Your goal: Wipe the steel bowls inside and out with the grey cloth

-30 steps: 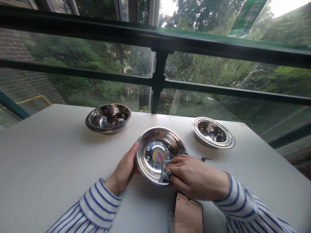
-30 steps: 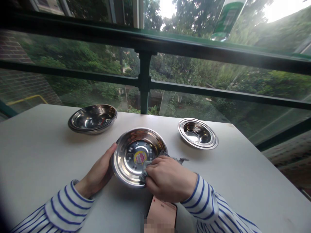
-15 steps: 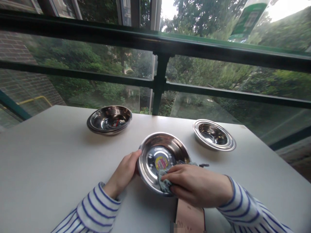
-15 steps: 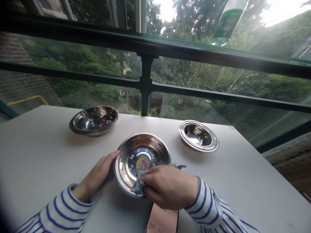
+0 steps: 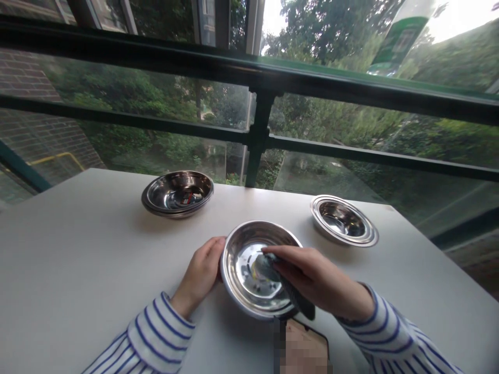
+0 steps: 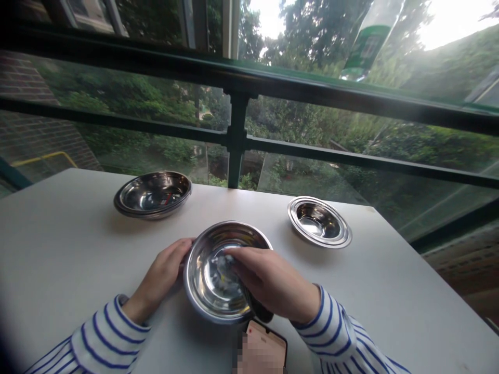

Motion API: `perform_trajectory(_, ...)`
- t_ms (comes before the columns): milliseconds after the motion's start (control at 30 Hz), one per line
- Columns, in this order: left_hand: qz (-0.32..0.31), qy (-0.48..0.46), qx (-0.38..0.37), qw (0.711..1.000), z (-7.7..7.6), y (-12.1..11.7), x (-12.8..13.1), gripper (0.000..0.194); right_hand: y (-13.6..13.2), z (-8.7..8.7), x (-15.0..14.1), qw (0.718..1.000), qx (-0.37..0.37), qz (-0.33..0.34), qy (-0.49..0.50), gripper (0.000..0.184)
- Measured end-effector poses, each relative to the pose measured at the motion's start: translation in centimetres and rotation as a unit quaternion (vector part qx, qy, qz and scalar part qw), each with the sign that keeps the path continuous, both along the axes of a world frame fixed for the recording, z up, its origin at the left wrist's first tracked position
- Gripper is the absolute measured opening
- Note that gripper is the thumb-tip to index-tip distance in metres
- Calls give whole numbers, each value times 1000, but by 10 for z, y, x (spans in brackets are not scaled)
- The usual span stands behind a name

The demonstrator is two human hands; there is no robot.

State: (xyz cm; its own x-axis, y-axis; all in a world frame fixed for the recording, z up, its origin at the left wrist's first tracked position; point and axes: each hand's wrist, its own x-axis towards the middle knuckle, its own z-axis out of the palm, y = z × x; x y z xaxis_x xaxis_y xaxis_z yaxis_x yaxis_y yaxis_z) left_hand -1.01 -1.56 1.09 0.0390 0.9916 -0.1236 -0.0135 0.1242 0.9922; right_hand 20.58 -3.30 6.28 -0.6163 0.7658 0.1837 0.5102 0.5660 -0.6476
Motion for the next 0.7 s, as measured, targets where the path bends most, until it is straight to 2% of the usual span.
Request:
perform_trajectory(100, -8, 0, 4, 1000, 2, -1, 0, 25, 4, -4, 2, 993, 24, -73, 94, 30)
perform_trajectory(200, -15, 9, 25, 1000, 4, 0, 0, 24, 6, -4, 4, 983, 35, -97, 152, 32)
perform_trajectory(300, -20, 25, 58, 998, 4, 2, 1, 26, 6, -1, 5, 975, 80, -116, 172, 32)
perform_trajectory(367, -30, 28, 61, 997, 1, 3, 1, 29, 5, 1, 3, 976, 102, -118, 153, 31)
perform_trajectory(467, -43, 19, 41, 998, -4, 3, 2, 35, 8, 1, -5, 985, 96, -115, 91, 30)
perform_trajectory(600, -45, 10, 28, 999, -11, 4, 4, 37, 18, -8, -18, 990, 118, -75, -16, 31)
perform_trajectory(700, -45, 14, 30, 998, -14, 5, 5, 33, 22, -16, -23, 987, 113, -62, -97, 39)
